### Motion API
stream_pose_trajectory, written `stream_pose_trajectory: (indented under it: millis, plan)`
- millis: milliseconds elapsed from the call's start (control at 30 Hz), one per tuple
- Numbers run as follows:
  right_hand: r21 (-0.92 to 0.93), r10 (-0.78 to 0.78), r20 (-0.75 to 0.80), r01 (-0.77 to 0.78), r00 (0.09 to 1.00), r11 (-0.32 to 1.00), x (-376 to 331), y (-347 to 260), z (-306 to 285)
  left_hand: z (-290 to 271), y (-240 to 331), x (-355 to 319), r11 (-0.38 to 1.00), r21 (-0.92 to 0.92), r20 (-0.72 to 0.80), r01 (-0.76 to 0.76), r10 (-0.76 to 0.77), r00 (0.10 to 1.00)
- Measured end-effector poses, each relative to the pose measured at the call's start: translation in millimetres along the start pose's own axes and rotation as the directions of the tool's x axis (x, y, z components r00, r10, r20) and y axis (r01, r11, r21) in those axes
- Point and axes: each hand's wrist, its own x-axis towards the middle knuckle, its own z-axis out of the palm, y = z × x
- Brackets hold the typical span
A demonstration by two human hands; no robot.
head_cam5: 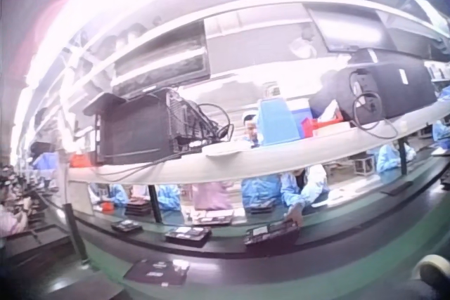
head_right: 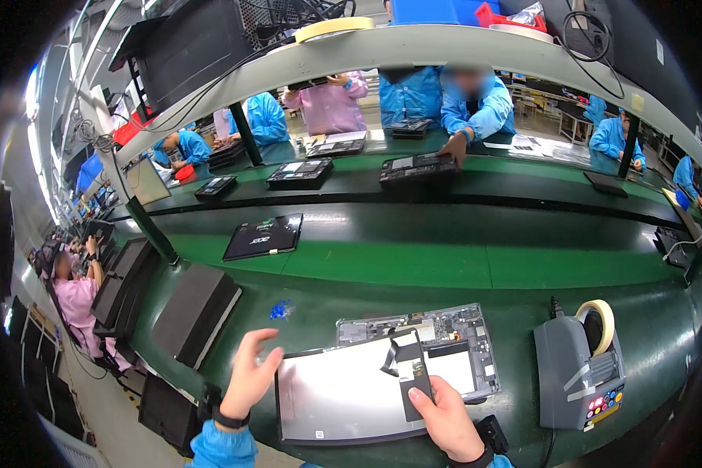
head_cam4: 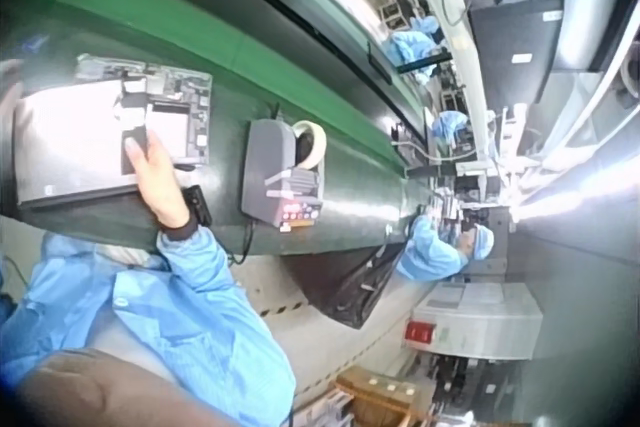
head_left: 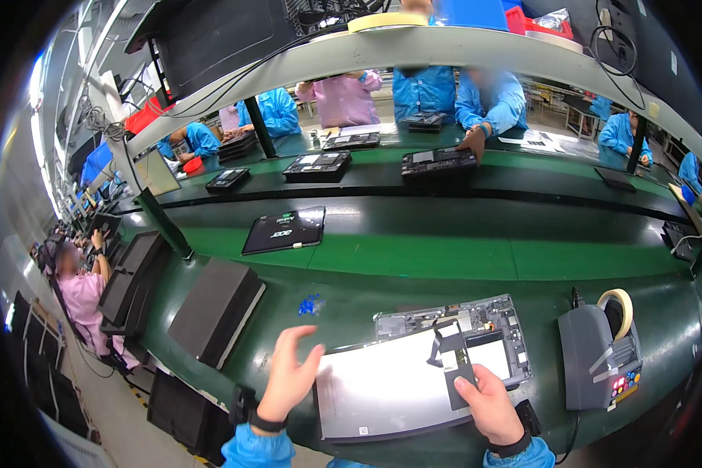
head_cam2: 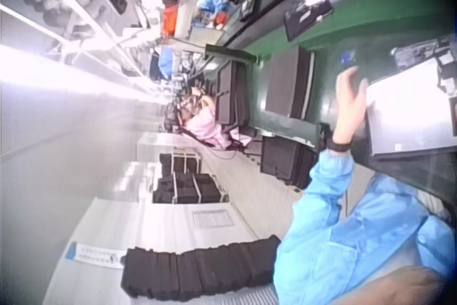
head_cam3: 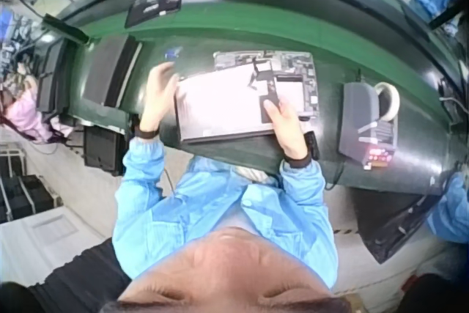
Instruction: Assembling or inspecting tablet computers and their protective cases on a production line.
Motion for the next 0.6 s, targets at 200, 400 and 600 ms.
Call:
stream_pose_trajectory:
  millis: [200, 400, 600]
  plan:
    - [0.057, -0.04, -0.011, 0.041, 0.999, 0.998, 0.9, 5.8, -4.9, 23.0, 8.6, 61.3, 0.95, 0.006, 0.726, 0.312, -0.218, 0.652]
    - [0.008, -0.027, 0.0, 0.027, 1.0, 1.0, -0.8, 2.5, -2.1, 28.2, -1.6, 72.9, 0.861, 0.137, 0.809, 0.49, -0.382, 0.446]
    - [0.037, -0.02, -0.016, 0.021, 1.0, 0.999, -0.9, 4.1, -3.5, 32.6, -2.7, 74.3, 0.853, 0.113, 0.82, 0.51, -0.37, 0.436]
